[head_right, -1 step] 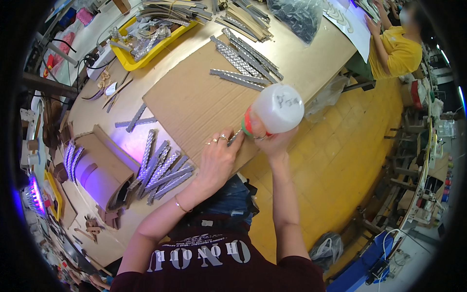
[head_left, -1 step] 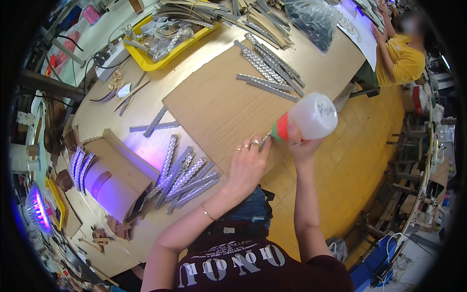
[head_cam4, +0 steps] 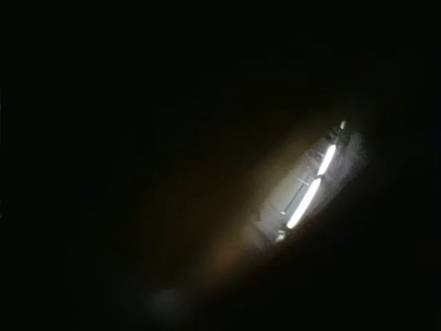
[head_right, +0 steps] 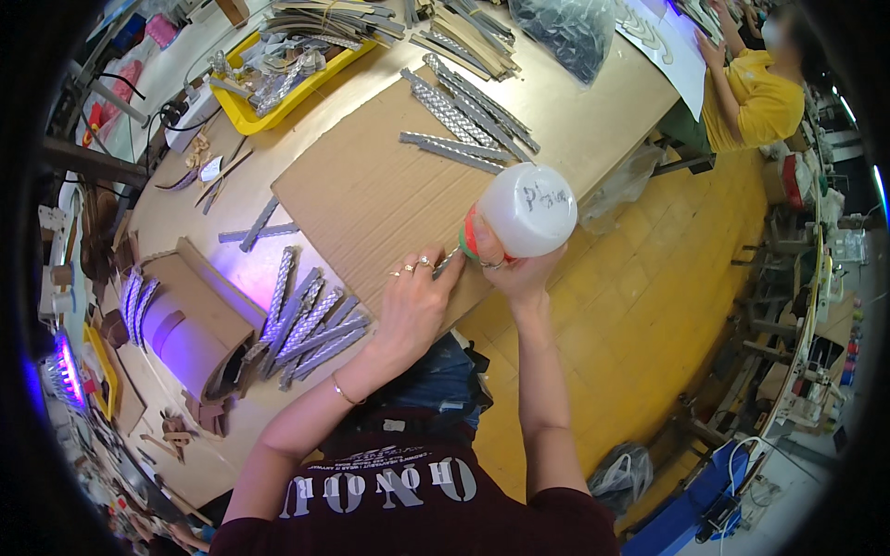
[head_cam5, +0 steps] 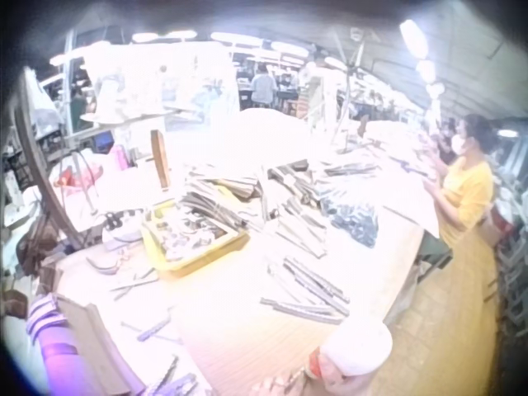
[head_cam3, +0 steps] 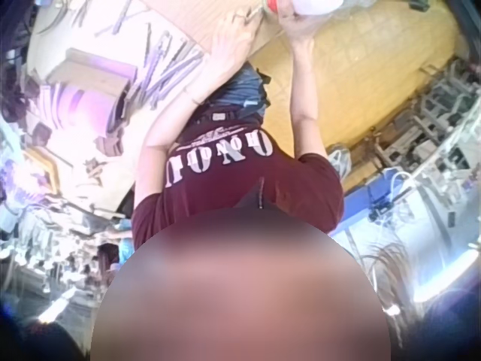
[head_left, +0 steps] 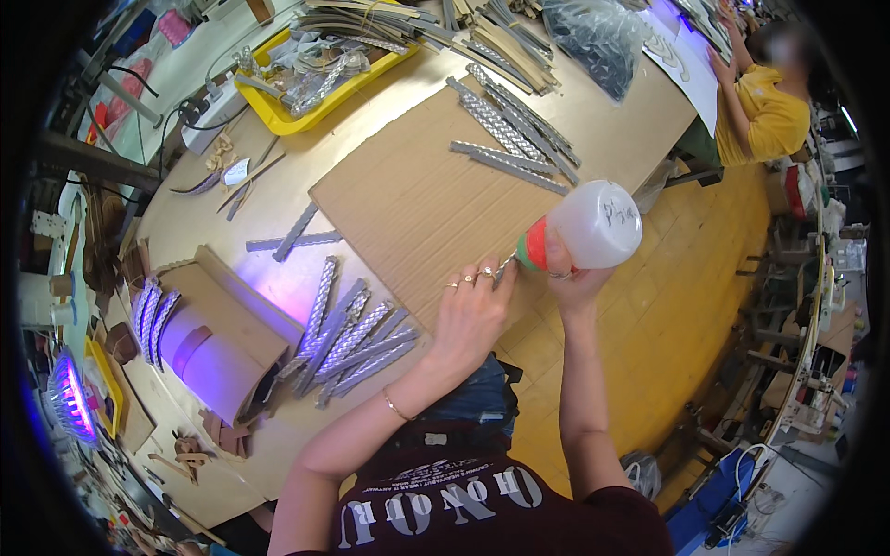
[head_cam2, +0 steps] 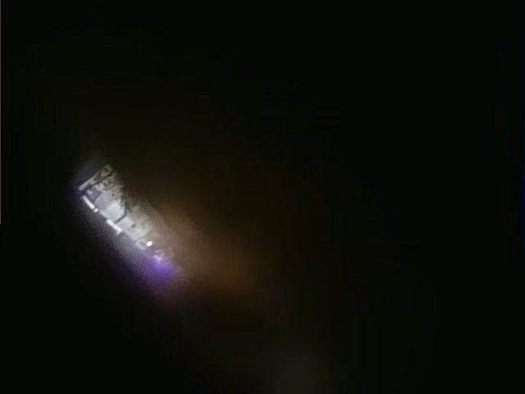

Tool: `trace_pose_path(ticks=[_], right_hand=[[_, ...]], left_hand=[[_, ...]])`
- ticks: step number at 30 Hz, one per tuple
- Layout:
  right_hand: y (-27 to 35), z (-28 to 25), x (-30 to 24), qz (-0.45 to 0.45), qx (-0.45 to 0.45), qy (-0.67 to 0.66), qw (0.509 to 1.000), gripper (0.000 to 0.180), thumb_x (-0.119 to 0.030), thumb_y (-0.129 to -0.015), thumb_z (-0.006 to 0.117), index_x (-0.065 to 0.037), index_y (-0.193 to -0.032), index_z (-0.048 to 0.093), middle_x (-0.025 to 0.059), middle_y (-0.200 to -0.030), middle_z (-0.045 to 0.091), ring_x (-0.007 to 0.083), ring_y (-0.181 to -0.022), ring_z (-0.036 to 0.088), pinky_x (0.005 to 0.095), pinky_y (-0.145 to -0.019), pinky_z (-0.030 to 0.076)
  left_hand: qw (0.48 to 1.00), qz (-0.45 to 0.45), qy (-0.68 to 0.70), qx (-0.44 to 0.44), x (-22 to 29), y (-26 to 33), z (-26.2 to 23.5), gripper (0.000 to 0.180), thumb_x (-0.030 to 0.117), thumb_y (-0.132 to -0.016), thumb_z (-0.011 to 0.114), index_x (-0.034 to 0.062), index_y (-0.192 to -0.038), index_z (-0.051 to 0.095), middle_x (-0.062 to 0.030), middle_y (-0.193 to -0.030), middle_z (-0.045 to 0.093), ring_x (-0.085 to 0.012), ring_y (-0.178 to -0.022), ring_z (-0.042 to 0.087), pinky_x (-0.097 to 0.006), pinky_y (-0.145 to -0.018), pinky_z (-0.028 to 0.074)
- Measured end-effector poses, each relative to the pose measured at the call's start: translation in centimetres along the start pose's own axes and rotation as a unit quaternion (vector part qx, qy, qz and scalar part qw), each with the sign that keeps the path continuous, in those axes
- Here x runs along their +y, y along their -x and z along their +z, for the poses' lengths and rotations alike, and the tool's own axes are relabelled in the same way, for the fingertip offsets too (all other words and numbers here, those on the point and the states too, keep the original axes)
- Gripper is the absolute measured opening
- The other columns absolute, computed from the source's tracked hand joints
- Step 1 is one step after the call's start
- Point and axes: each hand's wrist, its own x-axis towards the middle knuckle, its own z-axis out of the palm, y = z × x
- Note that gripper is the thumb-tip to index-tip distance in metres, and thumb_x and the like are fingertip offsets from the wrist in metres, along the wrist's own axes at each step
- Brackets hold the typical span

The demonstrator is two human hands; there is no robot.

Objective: The person repeatedly applies glue from a squeeze bottle onto long silver decorative strips laid on a cardboard sheet. They pick up each strip, apply glue along its length, and place it back down, repeating this process throughout the clip.

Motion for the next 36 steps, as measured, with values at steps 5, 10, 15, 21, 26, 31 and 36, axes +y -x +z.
trace_pose_path(ticks=[5,10,15,21,26,31,36], right_hand=[[0.0,-0.1,0.3,-0.002,-0.014,0.039,0.999,0.052,-0.027,-0.071,0.084,0.001,-0.105,0.056,0.0090,-0.090,0.065,0.0189,-0.079,0.065,0.0305,-0.074,0.051],[0.2,-0.4,0.2,-0.019,-0.015,0.037,0.999,0.032,-0.018,-0.081,0.075,0.002,-0.102,0.060,0.0076,-0.093,0.064,0.0177,-0.084,0.062,0.0306,-0.078,0.049],[0.1,-0.1,-0.3,-0.001,-0.017,0.018,1.000,0.030,-0.018,-0.081,0.075,0.001,-0.100,0.061,0.0074,-0.092,0.065,0.0179,-0.084,0.063,0.0308,-0.078,0.049],[-0.2,0.1,-0.6,-0.011,-0.014,0.020,1.000,0.029,-0.018,-0.081,0.075,0.001,-0.098,0.062,0.0069,-0.091,0.065,0.0174,-0.082,0.063,0.0308,-0.078,0.049],[-0.2,0.0,-1.4,0.002,-0.040,0.010,0.999,0.027,-0.017,-0.081,0.073,0.001,-0.098,0.062,0.0075,-0.090,0.065,0.0175,-0.083,0.063,0.0317,-0.077,0.050],[3.3,-0.3,-1.9,-0.047,-0.132,0.030,0.990,0.031,-0.022,-0.077,0.075,-0.001,-0.097,0.064,0.0078,-0.089,0.066,0.0195,-0.083,0.064,0.0334,-0.076,0.050],[9.8,-0.1,1.1,-0.145,-0.176,0.174,0.958,0.080,-0.048,-0.063,0.084,0.002,-0.118,0.054,0.0163,-0.108,0.058,0.0265,-0.096,0.062,0.0377,-0.081,0.050]], left_hand=[[0.999,-0.004,-0.034,0.023,-0.1,2.5,-1.2,0.035,0.011,-0.082,0.064,0.0062,-0.117,0.061,-0.0106,-0.110,0.056,-0.0254,-0.095,0.055,-0.042,-0.086,0.039],[0.995,-0.038,-0.082,0.029,-0.5,7.0,-3.2,0.030,0.017,-0.082,0.070,0.0085,-0.110,0.066,-0.0064,-0.108,0.057,-0.0206,-0.093,0.054,-0.038,-0.086,0.034],[0.993,-0.041,-0.104,0.044,-0.6,7.9,-3.5,0.030,0.019,-0.081,0.071,0.0101,-0.110,0.067,-0.0050,-0.109,0.057,-0.0192,-0.094,0.054,-0.038,-0.087,0.031],[0.991,-0.034,-0.125,0.037,-0.8,8.0,-3.6,0.034,0.021,-0.081,0.071,0.0097,-0.113,0.066,-0.0043,-0.110,0.057,-0.0186,-0.096,0.053,-0.038,-0.086,0.031],[0.986,-0.022,-0.160,0.029,-0.9,7.9,-3.1,0.036,0.024,-0.082,0.070,0.0094,-0.114,0.065,-0.0039,-0.110,0.057,-0.0180,-0.097,0.053,-0.037,-0.086,0.031],[0.982,-0.021,-0.186,0.013,-0.7,7.8,-3.1,0.035,0.026,-0.082,0.068,0.0090,-0.113,0.065,-0.0036,-0.109,0.057,-0.0173,-0.097,0.053,-0.036,-0.086,0.030],[0.982,-0.021,-0.185,0.014,-0.6,7.8,-3.1,0.030,0.025,-0.081,0.069,0.0091,-0.106,0.066,-0.0034,-0.108,0.057,-0.0171,-0.099,0.052,-0.035,-0.086,0.029]])
